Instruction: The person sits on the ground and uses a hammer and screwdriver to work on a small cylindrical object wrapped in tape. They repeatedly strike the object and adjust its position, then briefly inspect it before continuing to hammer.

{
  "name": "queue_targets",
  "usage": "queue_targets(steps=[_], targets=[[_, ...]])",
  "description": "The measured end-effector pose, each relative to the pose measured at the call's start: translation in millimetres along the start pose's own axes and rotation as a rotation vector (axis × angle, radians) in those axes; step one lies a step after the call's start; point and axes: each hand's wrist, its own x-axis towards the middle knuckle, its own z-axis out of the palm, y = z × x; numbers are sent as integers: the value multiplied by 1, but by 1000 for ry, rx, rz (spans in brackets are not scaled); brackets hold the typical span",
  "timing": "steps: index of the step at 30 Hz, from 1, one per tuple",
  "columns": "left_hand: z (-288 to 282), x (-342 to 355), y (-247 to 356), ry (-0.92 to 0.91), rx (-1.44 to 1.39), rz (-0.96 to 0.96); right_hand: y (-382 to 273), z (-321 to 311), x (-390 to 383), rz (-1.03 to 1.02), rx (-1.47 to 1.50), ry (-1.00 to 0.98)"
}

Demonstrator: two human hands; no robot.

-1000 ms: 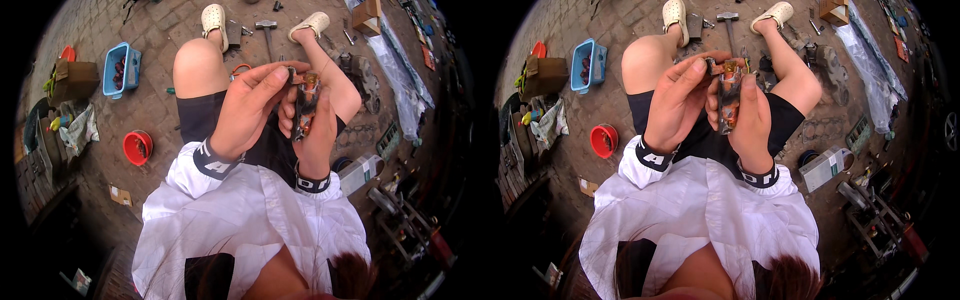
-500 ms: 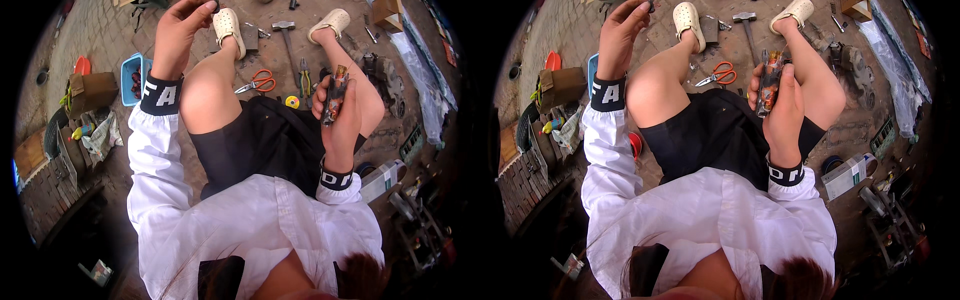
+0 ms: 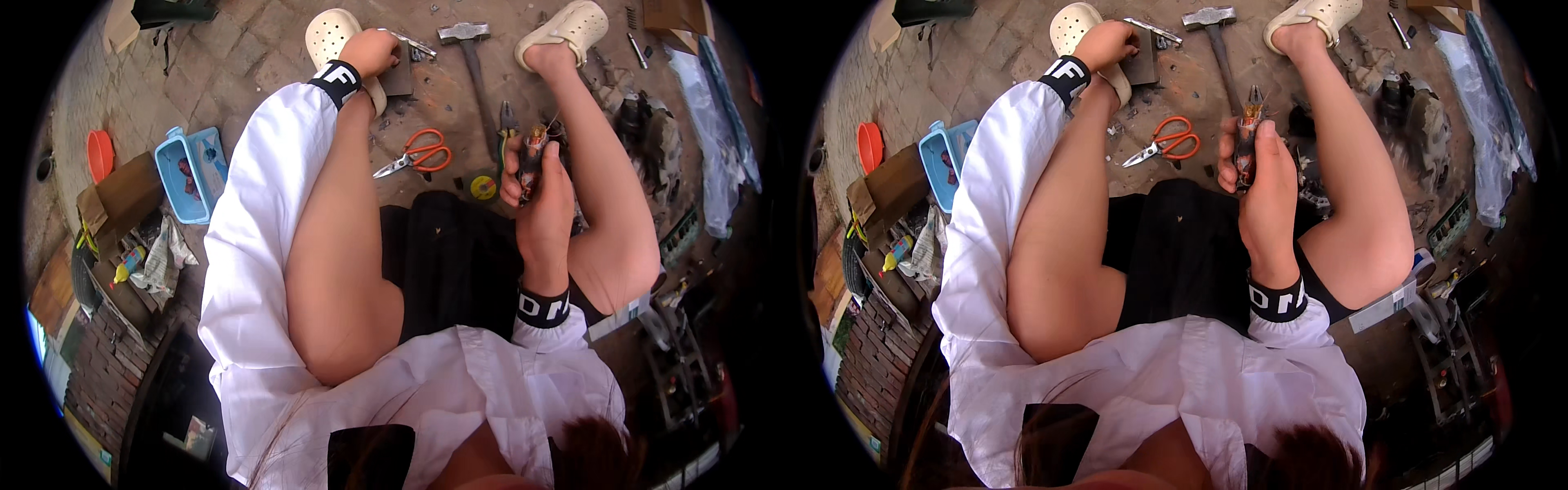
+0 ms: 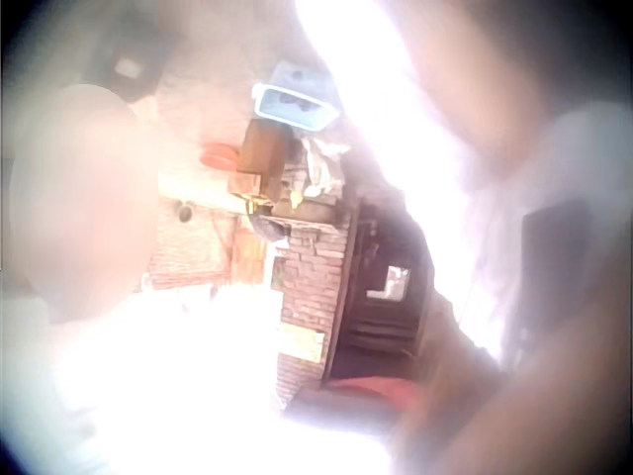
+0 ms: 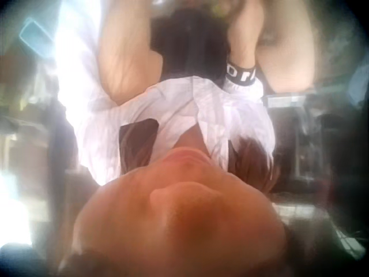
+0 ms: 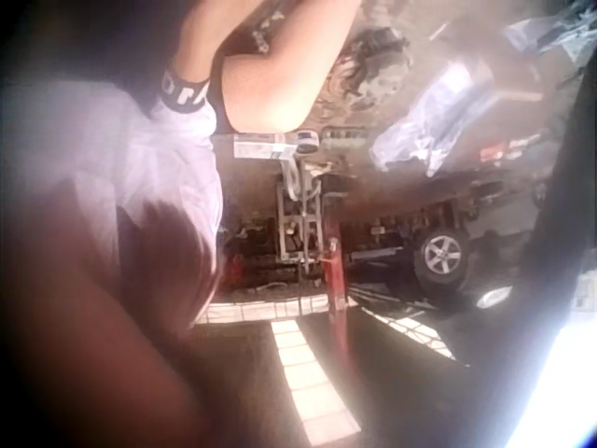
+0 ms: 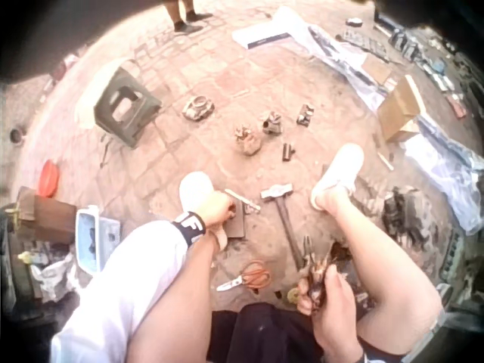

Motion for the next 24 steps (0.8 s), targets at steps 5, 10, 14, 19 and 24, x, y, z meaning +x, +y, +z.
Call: queue_targets(steps=[5,10,14,19,24], targets=[[40,14,4,145,183,86,20,5,12,121,-91,109],[31,5,5,349,245,76,30,17,24,138,-101,98],[2,-12,23,384,-65,88,31,29,27,94,-172,70],[-80,-79,77,23,-1190,69,27,38,21,81,-207,-33],[-91,-105,98,-195,-1427,50,27,45,16,57,-181,-59]])
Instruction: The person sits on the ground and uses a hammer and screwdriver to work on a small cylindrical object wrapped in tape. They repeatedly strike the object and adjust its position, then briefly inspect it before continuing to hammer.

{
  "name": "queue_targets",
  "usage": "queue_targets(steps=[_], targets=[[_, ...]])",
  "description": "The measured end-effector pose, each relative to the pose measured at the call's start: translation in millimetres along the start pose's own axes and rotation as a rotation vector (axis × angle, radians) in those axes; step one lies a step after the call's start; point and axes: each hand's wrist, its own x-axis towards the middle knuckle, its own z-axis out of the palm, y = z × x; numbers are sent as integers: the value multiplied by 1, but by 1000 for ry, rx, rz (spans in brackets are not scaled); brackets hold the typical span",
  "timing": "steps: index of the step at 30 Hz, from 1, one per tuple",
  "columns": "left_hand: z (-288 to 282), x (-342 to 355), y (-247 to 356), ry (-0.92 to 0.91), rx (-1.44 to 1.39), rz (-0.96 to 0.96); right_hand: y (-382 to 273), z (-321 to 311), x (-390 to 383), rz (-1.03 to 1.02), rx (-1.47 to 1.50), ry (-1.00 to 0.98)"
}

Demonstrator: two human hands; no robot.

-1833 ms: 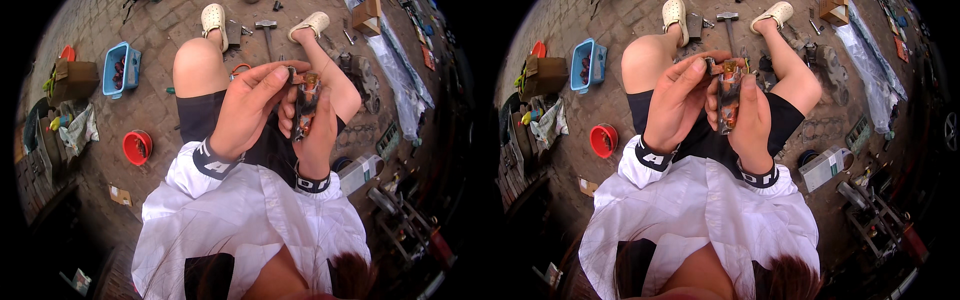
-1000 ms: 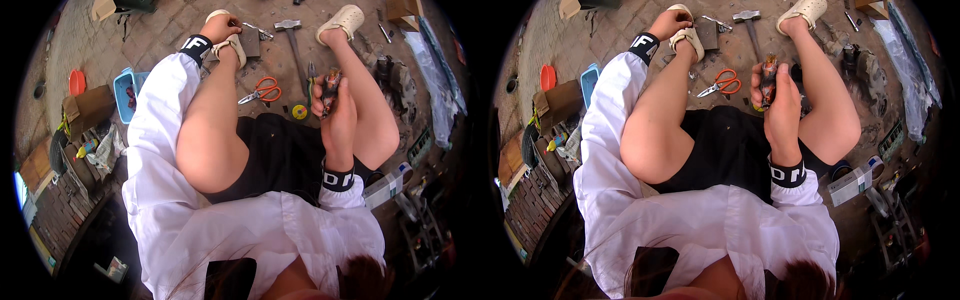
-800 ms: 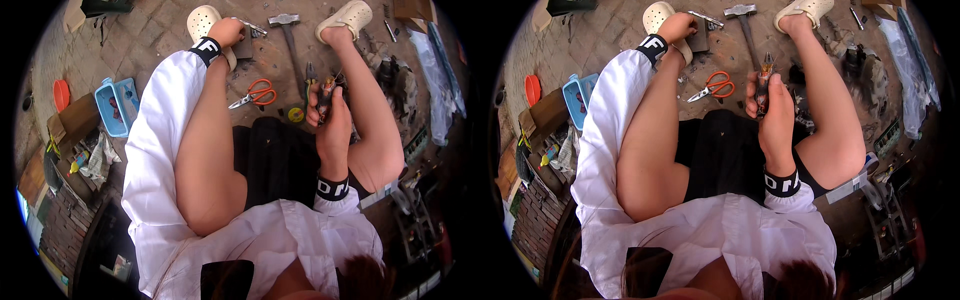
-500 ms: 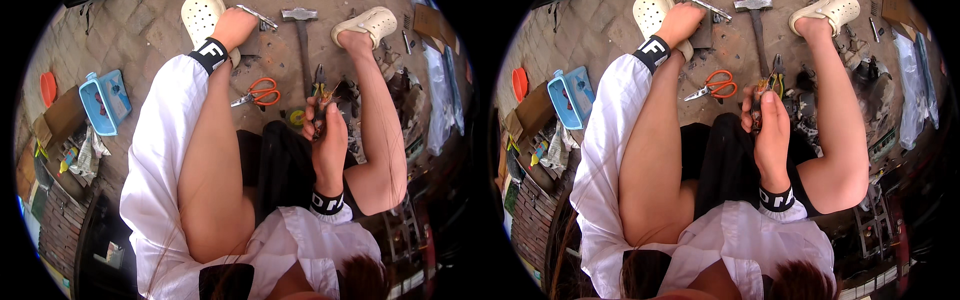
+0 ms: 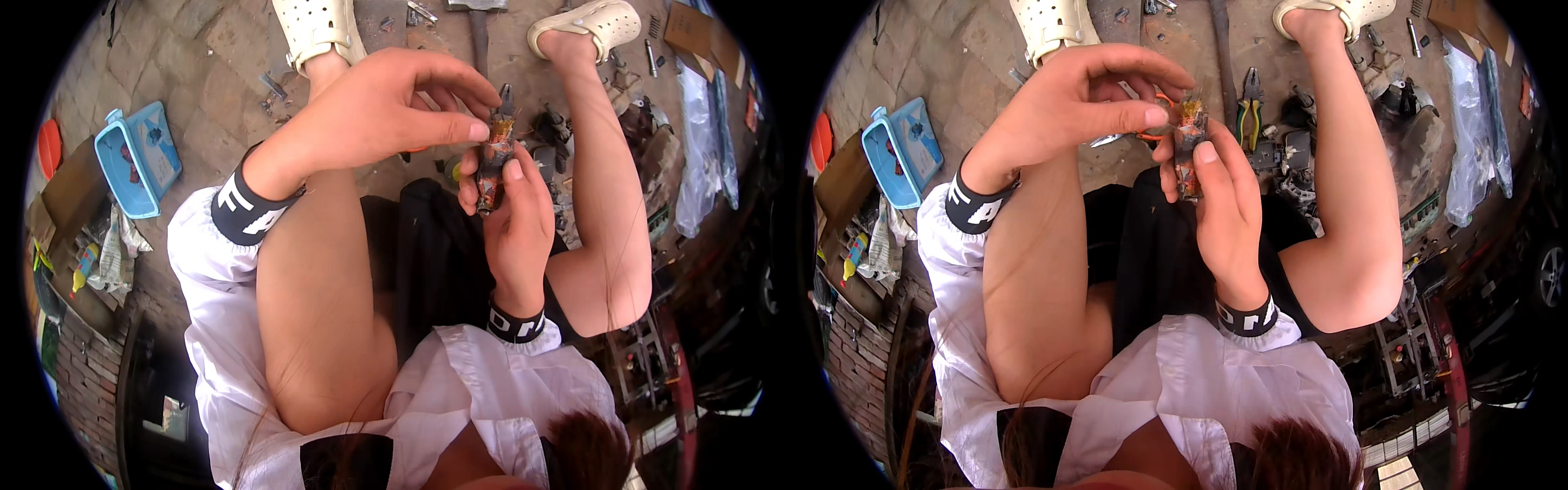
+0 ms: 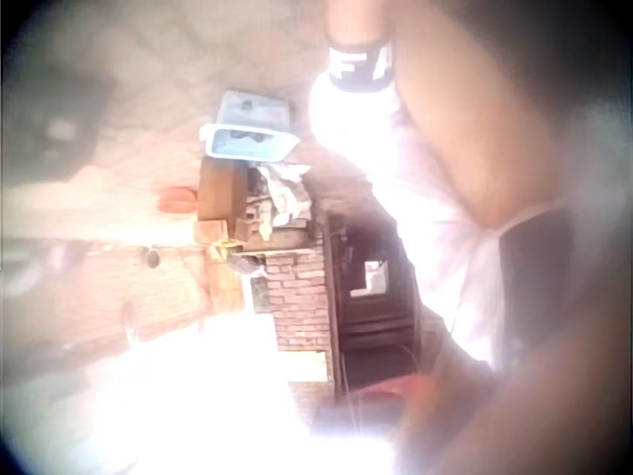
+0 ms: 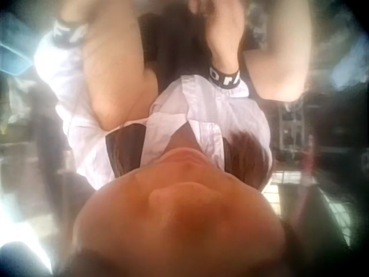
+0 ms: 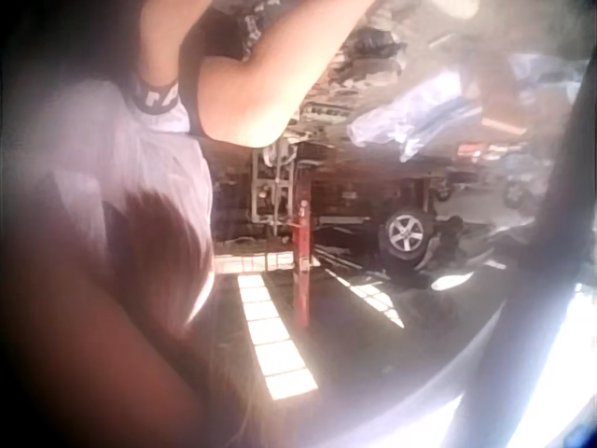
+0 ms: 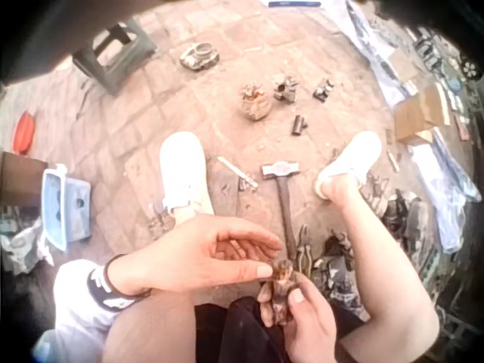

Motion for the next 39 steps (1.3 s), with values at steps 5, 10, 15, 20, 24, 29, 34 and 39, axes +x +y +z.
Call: queue_targets(steps=[5,10,15,20,24,29,34,39], targets=[[4,1,-8,-36,-16,-3,-1,3,0,18,35,3],[7,0,-7,-37,-18,14,1,1,-4,-16,-10,28],[7,3,-7,-15,80,58,1,0,-1,-70,-120,105],[9,5,-5,-11,40,48,3,0,-2,-99,-157,129],[10,5,-3,-12,37,38,6,-1,-1,-143,-202,140],[10,7,-7,1,53,73,5,-1,0,-130,-183,130],[5,8,-11,0,19,52,2,-3,1,-102,-109,53],[5,7,-12,-15,-48,0,2,-2,0,-84,-93,61]])
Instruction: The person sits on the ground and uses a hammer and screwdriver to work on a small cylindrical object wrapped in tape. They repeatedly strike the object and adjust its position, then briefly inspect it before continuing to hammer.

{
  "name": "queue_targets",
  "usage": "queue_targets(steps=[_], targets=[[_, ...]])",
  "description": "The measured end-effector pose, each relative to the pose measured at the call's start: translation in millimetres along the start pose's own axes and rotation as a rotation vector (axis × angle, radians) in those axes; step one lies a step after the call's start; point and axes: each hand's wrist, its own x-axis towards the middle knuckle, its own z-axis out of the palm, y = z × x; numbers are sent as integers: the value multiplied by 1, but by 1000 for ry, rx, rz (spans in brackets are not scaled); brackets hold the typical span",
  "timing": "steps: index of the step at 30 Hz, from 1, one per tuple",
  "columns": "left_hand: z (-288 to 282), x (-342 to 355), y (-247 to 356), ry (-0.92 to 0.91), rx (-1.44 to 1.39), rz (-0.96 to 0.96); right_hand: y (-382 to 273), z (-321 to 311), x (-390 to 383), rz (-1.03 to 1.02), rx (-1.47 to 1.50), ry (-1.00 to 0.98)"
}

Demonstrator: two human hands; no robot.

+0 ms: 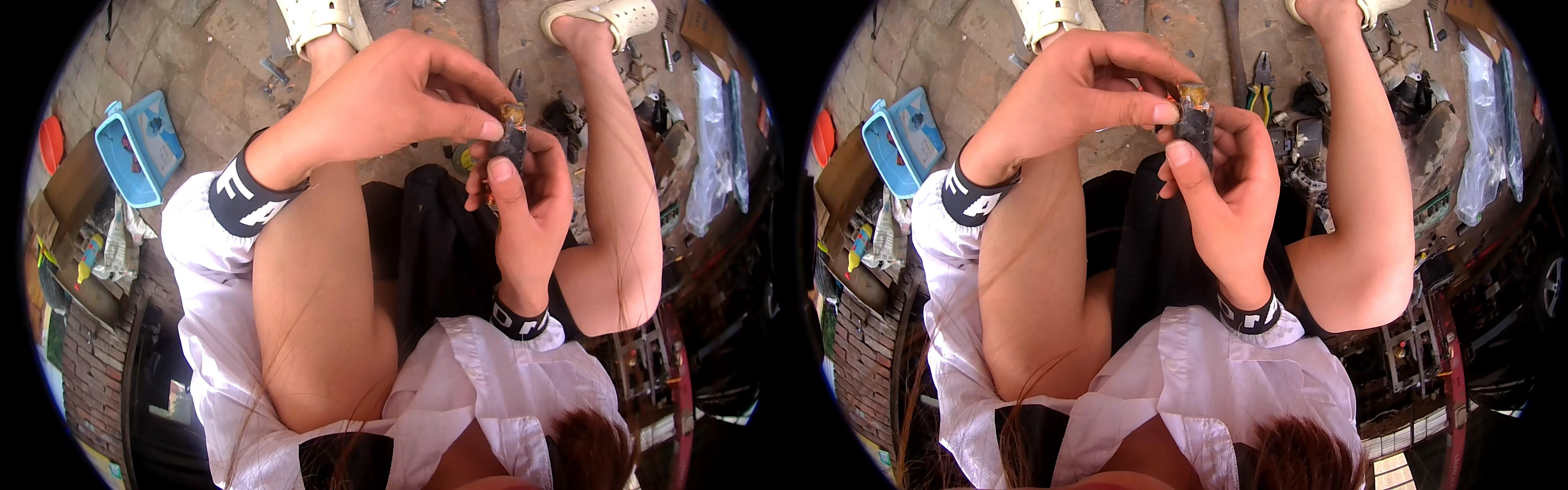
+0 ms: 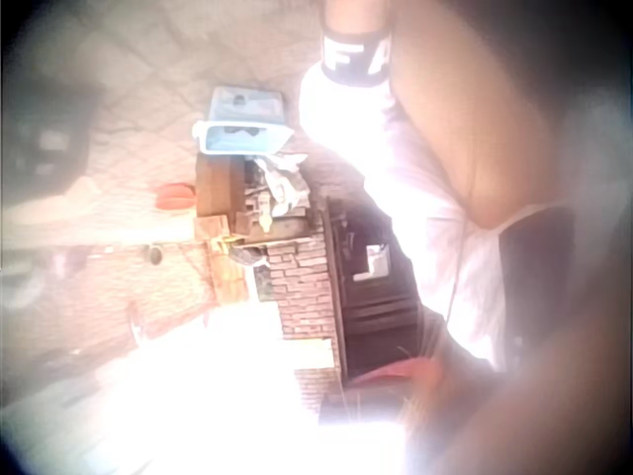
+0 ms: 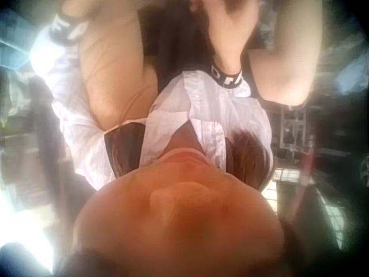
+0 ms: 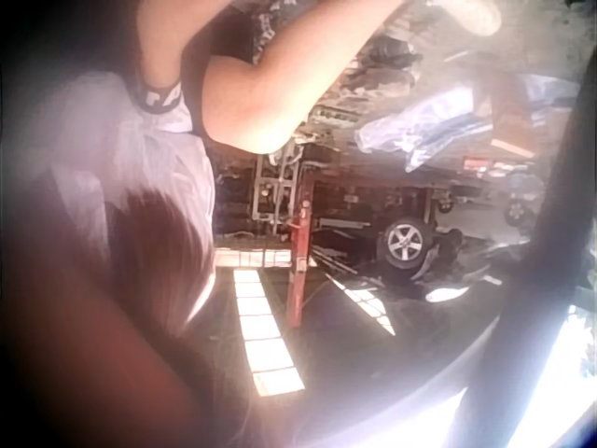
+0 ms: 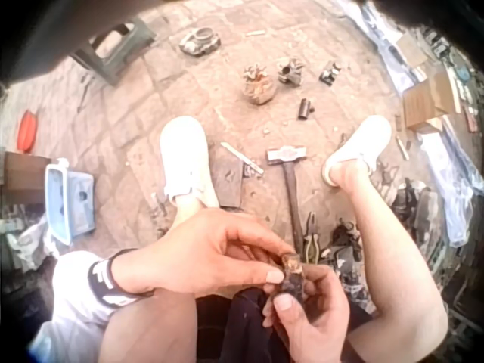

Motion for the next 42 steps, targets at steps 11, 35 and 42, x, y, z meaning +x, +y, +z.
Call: queue_targets(steps=[11,35,42], targets=[[-2,4,-8,-32,29,48,4,3,1,-72,-146,53],[-64,-10,-10,560,-573,372,58,-27,75,-69,17,345],[-111,-132,-72,1066,-382,765,67,-27,71,25,-132,189]])
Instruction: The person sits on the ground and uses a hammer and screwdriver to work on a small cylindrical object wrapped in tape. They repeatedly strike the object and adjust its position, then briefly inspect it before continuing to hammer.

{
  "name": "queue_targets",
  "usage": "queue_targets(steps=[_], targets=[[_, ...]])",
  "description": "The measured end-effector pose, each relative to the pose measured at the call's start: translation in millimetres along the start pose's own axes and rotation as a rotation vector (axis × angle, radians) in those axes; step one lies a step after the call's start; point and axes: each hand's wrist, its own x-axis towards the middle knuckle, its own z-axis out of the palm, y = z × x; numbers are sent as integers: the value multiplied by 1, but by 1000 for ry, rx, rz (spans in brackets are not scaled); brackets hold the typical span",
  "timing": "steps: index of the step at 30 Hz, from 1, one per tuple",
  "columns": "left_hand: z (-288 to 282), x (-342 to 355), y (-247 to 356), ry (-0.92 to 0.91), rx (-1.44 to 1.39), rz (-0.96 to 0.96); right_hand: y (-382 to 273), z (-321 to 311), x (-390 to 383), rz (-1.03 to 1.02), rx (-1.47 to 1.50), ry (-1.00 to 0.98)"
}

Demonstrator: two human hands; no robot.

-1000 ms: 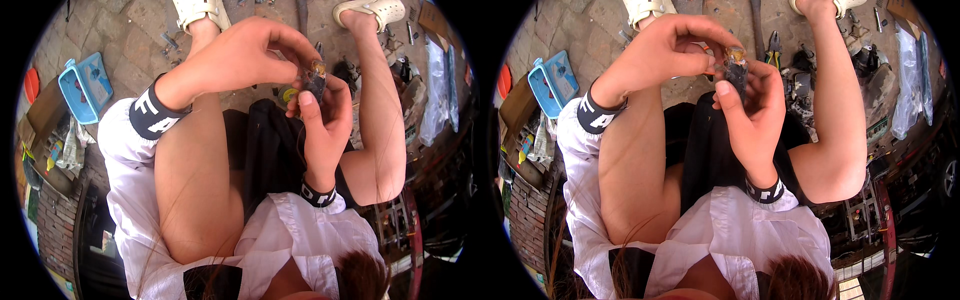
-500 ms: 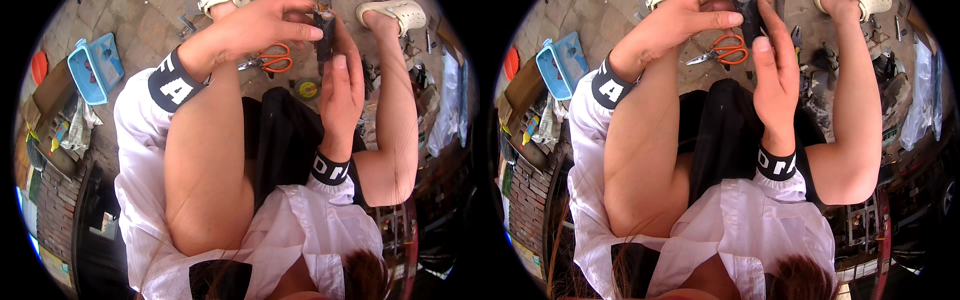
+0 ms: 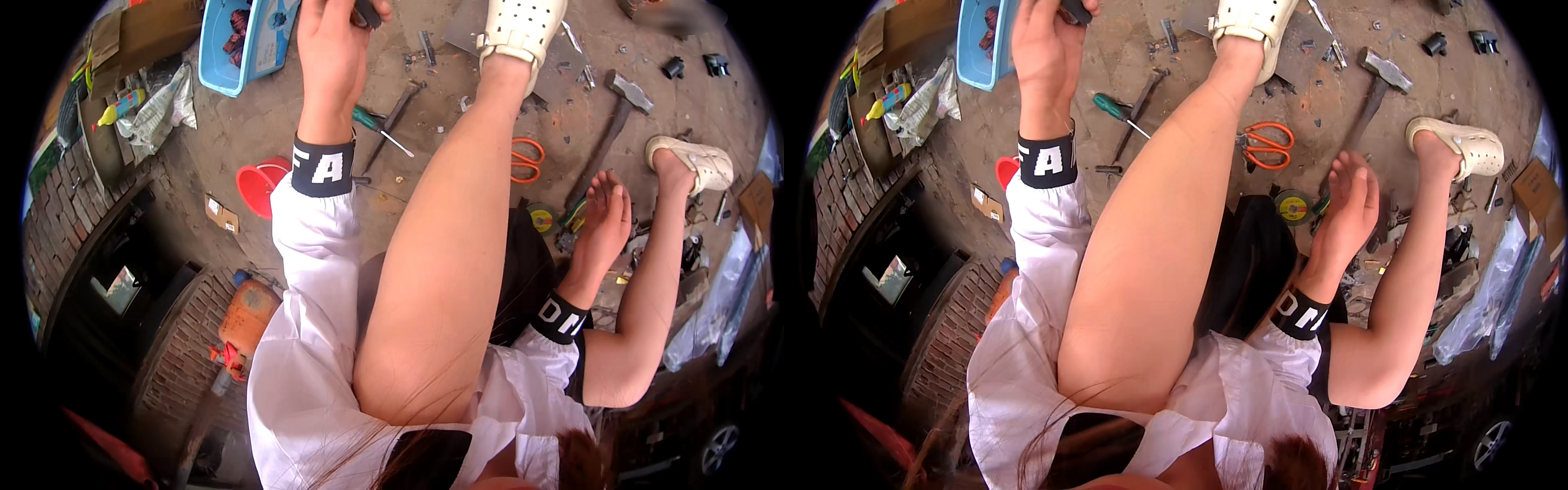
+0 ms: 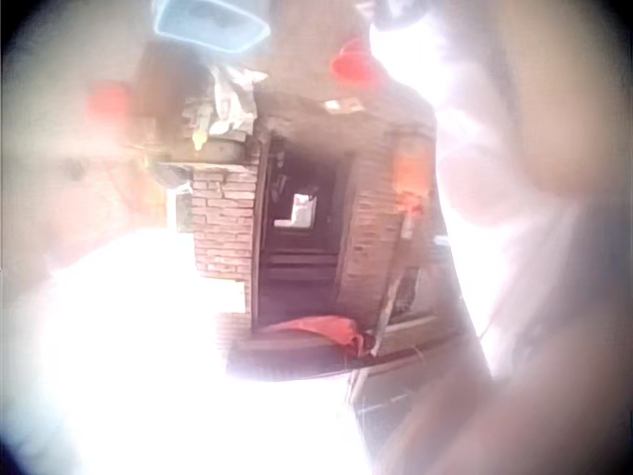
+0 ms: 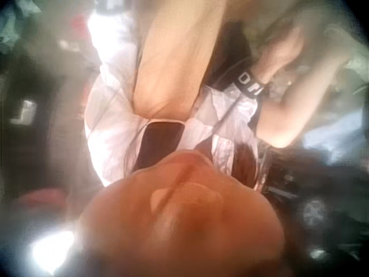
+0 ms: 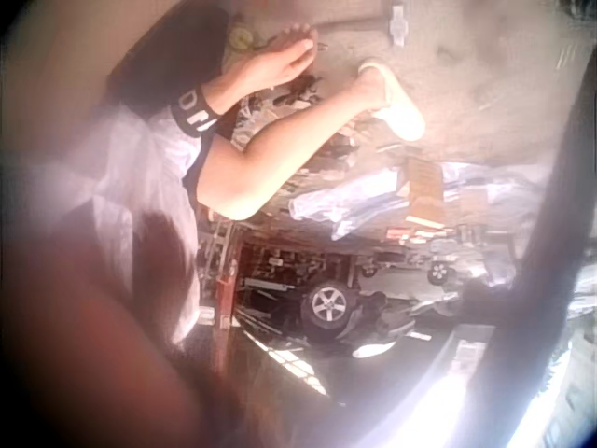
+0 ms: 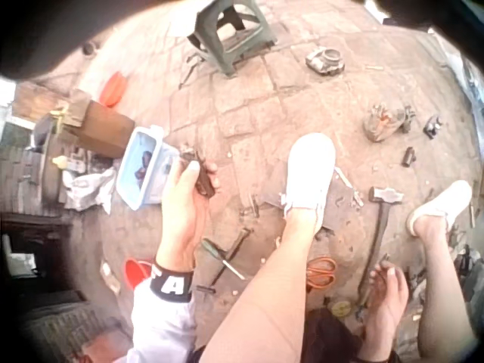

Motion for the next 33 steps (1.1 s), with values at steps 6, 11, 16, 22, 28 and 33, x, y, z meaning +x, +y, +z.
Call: queue_targets(steps=[6,11,16,22,28,33], targets=[[-87,-73,-61,521,311,-586,10,-1,0,29,-149,-77],[-166,-147,-146,804,1112,-467,17,5,1,36,-239,-155],[-192,-172,-167,875,1032,-821,25,15,-2,10,-367,-251],[-202,-188,-151,879,830,-507,41,-1,5,-31,-493,-233],[-233,-297,-151,1314,916,-878,42,7,6,-59,-480,-299],[-278,-337,-174,1297,125,-999,40,-7,9,-85,-456,-185]])
